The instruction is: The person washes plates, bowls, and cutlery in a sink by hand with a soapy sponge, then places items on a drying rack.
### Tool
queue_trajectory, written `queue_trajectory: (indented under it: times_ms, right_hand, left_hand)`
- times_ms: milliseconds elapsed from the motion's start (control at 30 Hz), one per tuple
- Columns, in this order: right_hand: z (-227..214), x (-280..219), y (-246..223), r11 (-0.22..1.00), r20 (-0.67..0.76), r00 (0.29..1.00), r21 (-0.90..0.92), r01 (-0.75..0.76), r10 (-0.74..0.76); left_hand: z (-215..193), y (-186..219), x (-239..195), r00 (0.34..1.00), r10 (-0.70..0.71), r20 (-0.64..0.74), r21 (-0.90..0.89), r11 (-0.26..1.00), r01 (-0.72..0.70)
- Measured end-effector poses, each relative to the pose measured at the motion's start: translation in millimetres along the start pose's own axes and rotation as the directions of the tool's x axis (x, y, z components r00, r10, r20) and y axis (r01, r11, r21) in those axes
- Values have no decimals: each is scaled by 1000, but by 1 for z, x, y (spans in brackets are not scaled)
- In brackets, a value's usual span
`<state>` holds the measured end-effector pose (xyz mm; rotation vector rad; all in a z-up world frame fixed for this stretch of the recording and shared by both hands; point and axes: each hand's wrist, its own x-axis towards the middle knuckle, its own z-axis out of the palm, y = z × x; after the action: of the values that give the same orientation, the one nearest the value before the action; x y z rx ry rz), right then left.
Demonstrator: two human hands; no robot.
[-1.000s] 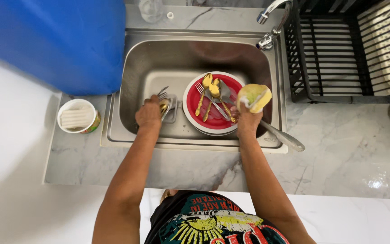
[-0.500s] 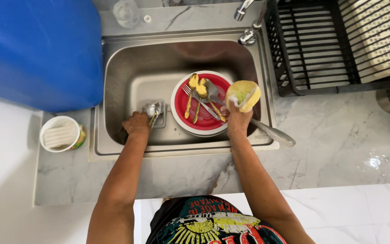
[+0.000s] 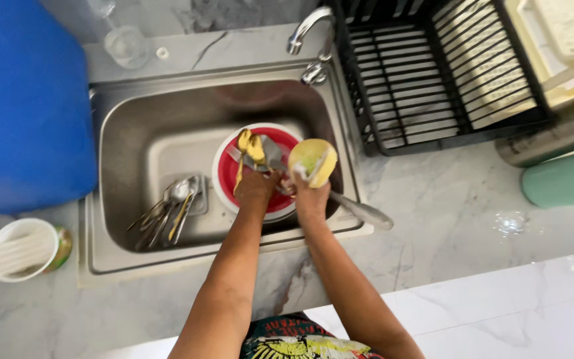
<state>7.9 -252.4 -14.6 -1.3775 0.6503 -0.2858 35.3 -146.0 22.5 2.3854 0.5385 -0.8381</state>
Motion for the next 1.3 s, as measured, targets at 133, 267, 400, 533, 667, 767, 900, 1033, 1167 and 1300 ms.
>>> queue_trajectory:
  times_ms: [133,267,400,533,667,767,900,1033,1167,1300]
  right_hand:
    - [-2,0,4,997,-13,1000,-73,-15,15]
    - [-3,1,-8,998,104,994,-47,-36,40]
    - [-4,-8,-18,997,163,985,45,-63,55]
    - [-5,-11,-23,989,207,978,144,-44,13]
    - [-6,-12,-29,989,93,987,58,-134,128]
    - [-3,-8,-28,988,138,980,42,-149,142]
    - [-9,-7,-22,952,206,946,129,-278,249]
    - [-1,-10,-21,910,340,878,121,-397,338]
    - [11,-24,-23,939,417,868,87,-331,268]
    - [11,-19,-36,984,415,904,99,-151,97]
  left_hand:
    - [15,-2,23,1000,-13,-9,56,998,13]
    - [18,-21,38,996,-49,-71,-181,983,36]
    - [2,-41,38,993,-45,-106,-257,966,17]
    - [-13,-63,9,992,-16,-125,-281,959,-19]
    - [-22,-82,-20,982,76,-175,-239,964,-117]
    - [-24,-88,-32,981,114,-159,-199,969,-145]
    - [-23,-95,-45,975,152,-164,-340,919,-201]
    - [-17,-97,-67,978,148,-147,-593,778,-206]
    - [-8,-93,-85,962,272,-37,-684,694,-223]
    - [5,-92,-81,954,300,23,-731,656,-189]
